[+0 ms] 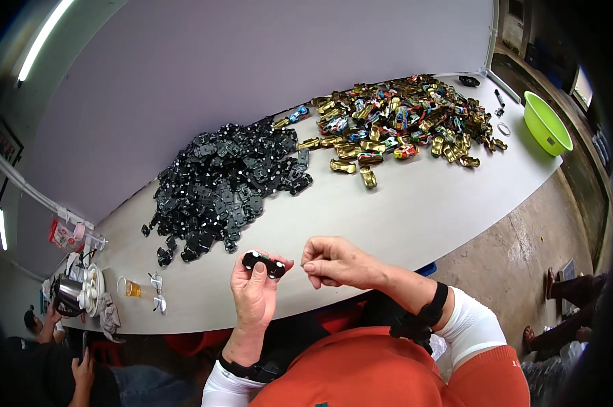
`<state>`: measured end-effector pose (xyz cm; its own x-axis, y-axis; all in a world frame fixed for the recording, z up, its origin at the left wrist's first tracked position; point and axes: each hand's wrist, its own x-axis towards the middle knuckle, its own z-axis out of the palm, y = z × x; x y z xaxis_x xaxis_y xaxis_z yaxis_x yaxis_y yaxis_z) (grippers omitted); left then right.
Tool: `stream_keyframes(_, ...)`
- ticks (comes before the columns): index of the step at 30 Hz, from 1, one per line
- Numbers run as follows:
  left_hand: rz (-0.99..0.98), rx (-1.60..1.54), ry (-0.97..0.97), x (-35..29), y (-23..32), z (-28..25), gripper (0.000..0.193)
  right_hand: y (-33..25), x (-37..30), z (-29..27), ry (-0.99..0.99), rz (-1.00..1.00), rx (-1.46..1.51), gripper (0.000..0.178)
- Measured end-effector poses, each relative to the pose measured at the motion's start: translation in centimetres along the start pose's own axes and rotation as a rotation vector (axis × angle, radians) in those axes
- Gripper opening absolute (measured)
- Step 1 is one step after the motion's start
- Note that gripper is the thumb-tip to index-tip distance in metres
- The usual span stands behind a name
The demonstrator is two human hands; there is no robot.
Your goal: The person assembles small keychains by hand at a workbench. They pick up a black plastic base and a small metal car charm, then press the two parts together to form a complete unit. The person repeats this process with multiple items, handling them one at a time.
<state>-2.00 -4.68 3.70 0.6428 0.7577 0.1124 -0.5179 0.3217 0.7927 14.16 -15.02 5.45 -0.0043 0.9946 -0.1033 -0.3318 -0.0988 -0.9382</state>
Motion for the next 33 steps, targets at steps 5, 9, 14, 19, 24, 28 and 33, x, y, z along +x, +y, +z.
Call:
stream_keyframes(5, -0.161, 0.304, -0.264, -0.7, 1.0, -2.4, 0.012, -0.6, 0.1, -0.1, 0.046, -0.008, -0.093, 0.009)
stream_keyframes(9, -0.152, 0.418, -0.330, -1.0, 0.4, -2.7, 0.014, -0.7, 0.0, 0.4, -0.039, 0.109, -0.006, 0.017)
stream_keyframes(14, -0.251, 0.448, -0.361, -1.0, 0.7, -2.1, 0.017, -0.1, -0.2, 0.4, -0.102, 0.088, -0.016, 0.018)
stream_keyframes(19, -0.249, 0.484, -0.396, -0.9, 0.8, -1.7, 0.017, -0.6, -0.3, 0.5, -0.098, 0.105, -0.045, 0.021)
stream_keyframes(24, -0.277, 0.477, -0.415, -0.8, 1.0, -1.6, 0.016, -0.3, -0.2, 0.4, -0.114, 0.113, -0.034, 0.019)
stream_keyframes(28, -0.316, 0.450, -0.408, -1.0, 1.3, -1.6, 0.012, 0.1, 0.0, 0.5, -0.154, 0.089, -0.016, 0.013)
stream_keyframes(33, -0.253, 0.697, -0.269, -1.5, 1.6, -0.4, 0.010, 1.8, 0.8, 1.0, 0.022, -0.200, -0.320, 0.011)
